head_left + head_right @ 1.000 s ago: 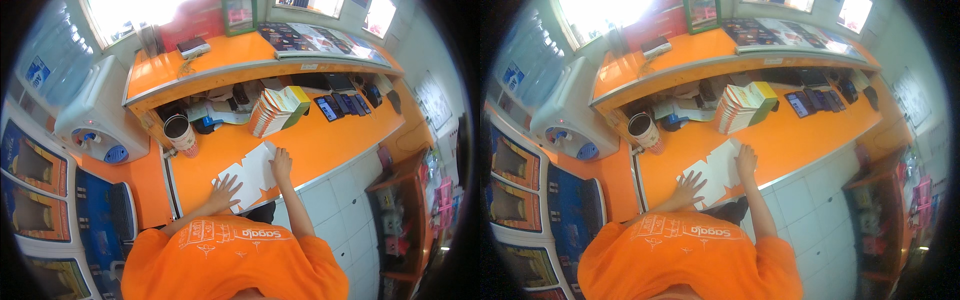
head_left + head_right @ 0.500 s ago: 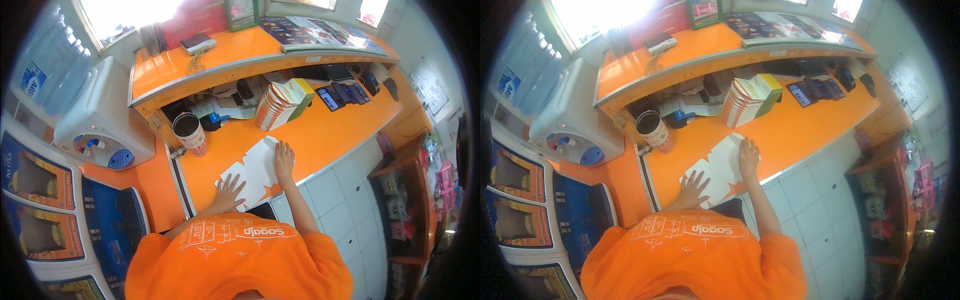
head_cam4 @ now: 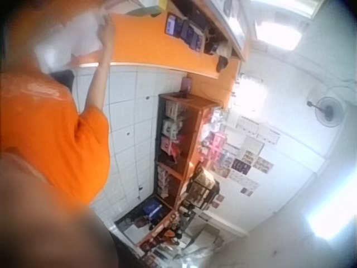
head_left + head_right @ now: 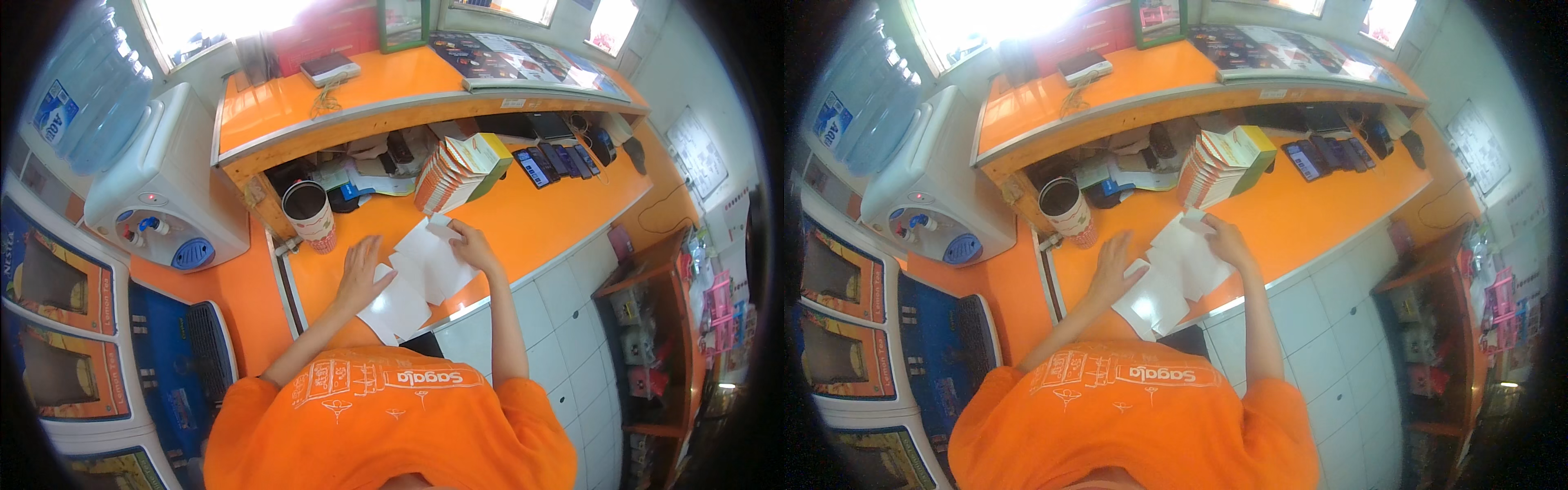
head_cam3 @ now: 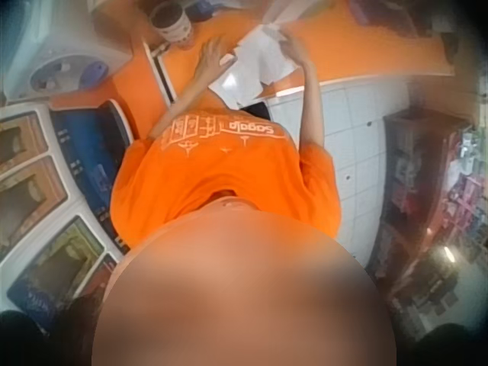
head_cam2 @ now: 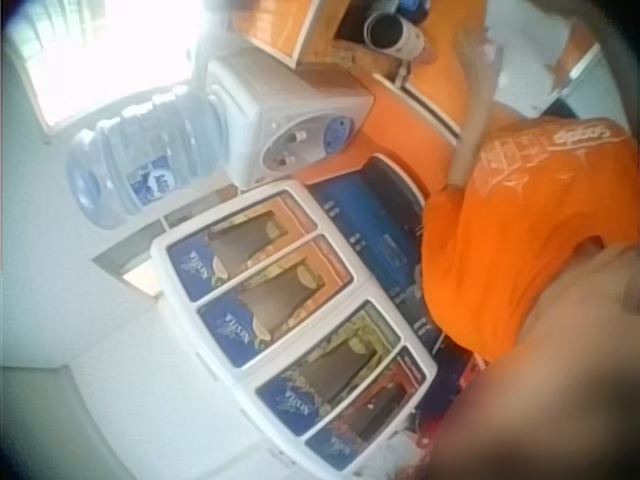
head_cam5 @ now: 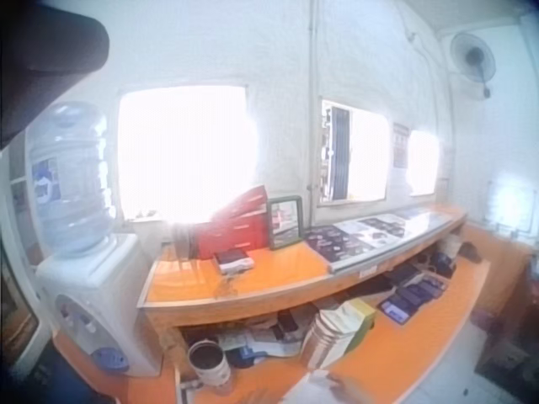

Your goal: The person folds and assembles small paper boxes from flat printed sheets at a counter. They fold along creases, tuck flaps, and stack completed boxes while handling multiple units one at a time.

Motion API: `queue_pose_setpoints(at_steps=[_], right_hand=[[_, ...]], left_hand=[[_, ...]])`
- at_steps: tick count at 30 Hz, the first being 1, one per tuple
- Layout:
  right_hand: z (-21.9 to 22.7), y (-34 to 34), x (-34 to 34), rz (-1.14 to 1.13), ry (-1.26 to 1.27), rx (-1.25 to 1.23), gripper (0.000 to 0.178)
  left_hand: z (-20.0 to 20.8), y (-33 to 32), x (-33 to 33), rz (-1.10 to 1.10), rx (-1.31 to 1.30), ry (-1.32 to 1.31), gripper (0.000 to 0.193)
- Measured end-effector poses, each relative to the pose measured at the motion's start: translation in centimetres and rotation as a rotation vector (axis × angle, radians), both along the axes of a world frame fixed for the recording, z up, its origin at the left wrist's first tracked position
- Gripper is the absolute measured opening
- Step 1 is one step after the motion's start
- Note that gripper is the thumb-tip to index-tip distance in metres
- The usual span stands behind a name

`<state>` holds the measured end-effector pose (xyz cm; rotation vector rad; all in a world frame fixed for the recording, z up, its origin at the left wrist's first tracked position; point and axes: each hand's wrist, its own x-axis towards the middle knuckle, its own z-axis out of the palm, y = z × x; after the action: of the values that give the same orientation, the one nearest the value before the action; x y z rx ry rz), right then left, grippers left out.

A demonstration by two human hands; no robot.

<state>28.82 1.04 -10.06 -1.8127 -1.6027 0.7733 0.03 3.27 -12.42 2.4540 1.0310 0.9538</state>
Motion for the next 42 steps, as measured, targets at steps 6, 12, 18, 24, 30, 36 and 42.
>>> queue_pose_setpoints(at_steps=[6, 12, 18, 24, 30, 36, 42], right_hand=[[6.4, -2.4, -3.4, 0.134, -0.012, 0.301, 0.033], [8.7, -5.0, -8.7, -0.354, 0.095, 0.475, 0.020], [9.8, -6.4, -11.0, -0.299, 0.709, 0.413, 0.014], [10.7, -6.6, -10.9, -0.417, 0.152, 0.684, 0.015], [10.5, -6.6, -12.1, -0.416, -0.240, 0.899, 0.026], [10.7, -6.6, -13.5, -0.372, -0.257, 0.941, 0.027], [10.6, -6.5, -13.9, -0.377, -0.210, 0.937, 0.028]], left_hand=[[7.5, 1.7, 2.9, -0.261, -0.151, -0.029, 0.049], [10.4, 0.5, 3.7, -0.025, 0.231, -0.362, 0.027], [11.3, -1.6, 4.0, -0.210, 0.320, -0.390, 0.022], [12.0, -1.5, 3.8, -0.113, -0.336, -0.567, 0.021], [13.1, -2.3, 3.2, -0.113, -0.532, -0.682, 0.022], [14.3, -2.4, 2.7, -0.212, -0.601, -0.697, 0.022], [14.5, -2.4, 2.8, -0.224, -0.674, -0.699, 0.021]])
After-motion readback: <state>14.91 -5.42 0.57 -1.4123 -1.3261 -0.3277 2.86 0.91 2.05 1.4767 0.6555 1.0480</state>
